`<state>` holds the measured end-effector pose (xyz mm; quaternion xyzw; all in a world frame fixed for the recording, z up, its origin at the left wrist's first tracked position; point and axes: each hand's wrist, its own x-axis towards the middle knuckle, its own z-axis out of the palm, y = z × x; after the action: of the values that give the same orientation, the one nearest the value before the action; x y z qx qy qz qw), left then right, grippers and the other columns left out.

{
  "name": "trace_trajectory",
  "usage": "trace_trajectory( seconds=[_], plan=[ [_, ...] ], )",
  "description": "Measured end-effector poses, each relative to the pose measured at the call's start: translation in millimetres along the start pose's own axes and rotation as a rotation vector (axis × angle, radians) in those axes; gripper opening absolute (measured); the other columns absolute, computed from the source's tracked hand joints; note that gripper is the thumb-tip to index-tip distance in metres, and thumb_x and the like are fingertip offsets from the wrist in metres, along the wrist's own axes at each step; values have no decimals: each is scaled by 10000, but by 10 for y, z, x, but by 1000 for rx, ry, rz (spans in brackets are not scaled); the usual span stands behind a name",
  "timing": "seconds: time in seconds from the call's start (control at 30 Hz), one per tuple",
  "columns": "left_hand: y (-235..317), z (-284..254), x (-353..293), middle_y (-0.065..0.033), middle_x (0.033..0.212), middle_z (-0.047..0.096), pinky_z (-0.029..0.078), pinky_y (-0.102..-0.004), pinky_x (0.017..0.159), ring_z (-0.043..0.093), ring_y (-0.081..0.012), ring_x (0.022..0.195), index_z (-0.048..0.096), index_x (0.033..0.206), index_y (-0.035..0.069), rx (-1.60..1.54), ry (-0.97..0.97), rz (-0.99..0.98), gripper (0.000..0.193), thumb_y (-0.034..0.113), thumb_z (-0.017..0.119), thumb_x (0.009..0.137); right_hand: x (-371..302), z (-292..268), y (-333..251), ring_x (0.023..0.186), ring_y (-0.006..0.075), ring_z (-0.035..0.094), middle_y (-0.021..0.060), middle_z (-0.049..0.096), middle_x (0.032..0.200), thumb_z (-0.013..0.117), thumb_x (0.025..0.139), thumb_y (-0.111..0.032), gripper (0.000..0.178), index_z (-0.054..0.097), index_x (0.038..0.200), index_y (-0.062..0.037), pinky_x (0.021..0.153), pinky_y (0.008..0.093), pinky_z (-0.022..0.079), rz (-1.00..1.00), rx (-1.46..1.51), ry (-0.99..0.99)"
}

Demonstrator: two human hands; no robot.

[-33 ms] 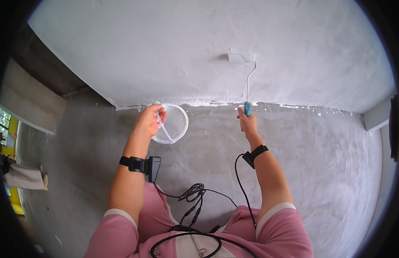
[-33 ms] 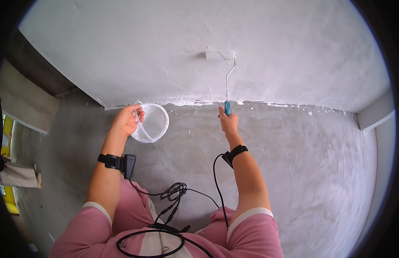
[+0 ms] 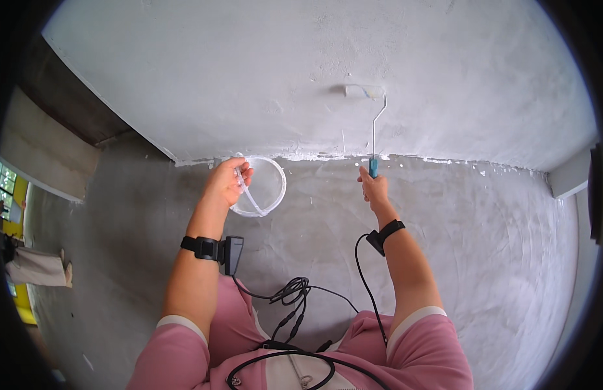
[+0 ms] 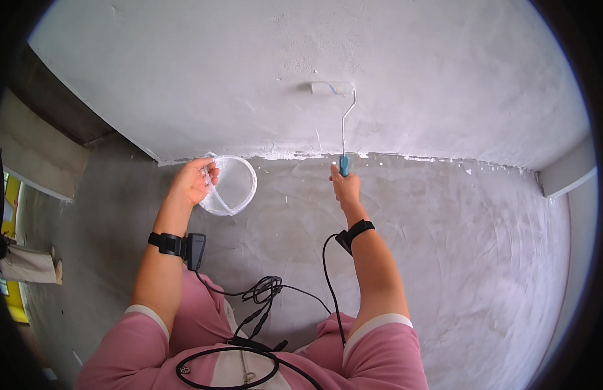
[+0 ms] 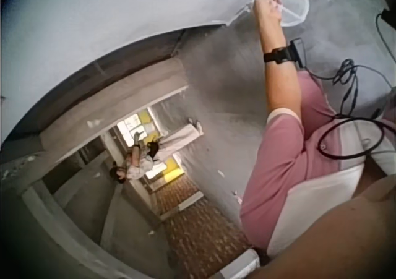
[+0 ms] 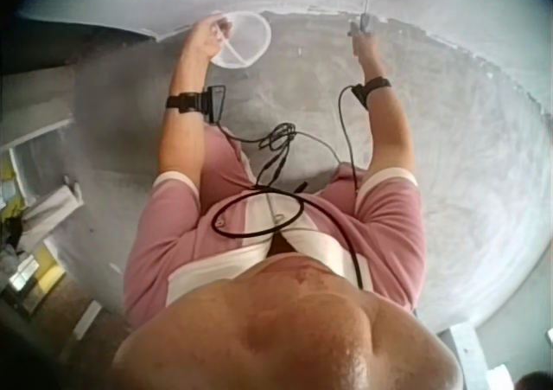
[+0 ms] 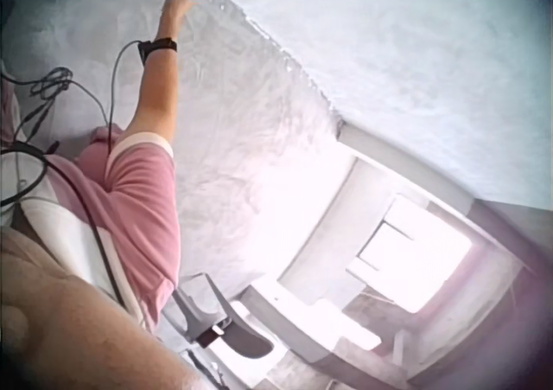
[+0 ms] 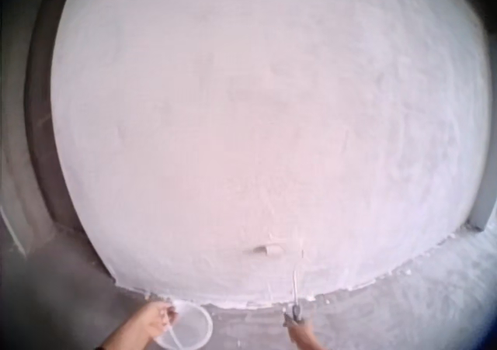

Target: Using a paint roller to apply white paint to an interior wall.

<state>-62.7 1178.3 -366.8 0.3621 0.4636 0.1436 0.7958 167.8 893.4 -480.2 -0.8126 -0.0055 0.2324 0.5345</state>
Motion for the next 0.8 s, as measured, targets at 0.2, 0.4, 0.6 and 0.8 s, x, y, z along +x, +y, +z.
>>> trace_trajectory(
  seconds=[0.2,0.4,0.6,0.8],
  plan=[
    [-35,-2,47,-58,839,596,486,-320,666,623,-192,765,564,941,62,-9,-12,-10,141,124,638,838,39,21,-185,389,64,356,-44,389,503,690,845,-385,392,569,700,-42,361,258,250,-42,115,39],
    [-29,-40,37,-58,830,600,488,-318,659,625,-193,753,561,940,60,10,-5,-8,141,127,634,839,-287,146,-882,607,99,423,17,464,626,596,925,-397,418,521,791,-8,549,285,377,-551,159,256],
    [-27,-30,37,-59,824,603,490,-318,665,626,-195,753,558,936,59,9,7,-15,141,125,637,839,-373,341,-644,495,128,499,50,502,590,533,964,-355,358,487,894,-7,470,313,410,-436,124,-55],
    [-34,34,30,-56,824,603,486,-317,663,627,-195,760,563,933,59,3,-21,-18,138,127,640,840,-230,502,136,510,319,598,186,572,588,544,946,-322,363,487,907,34,480,409,449,-363,-120,-45]
  ],
)
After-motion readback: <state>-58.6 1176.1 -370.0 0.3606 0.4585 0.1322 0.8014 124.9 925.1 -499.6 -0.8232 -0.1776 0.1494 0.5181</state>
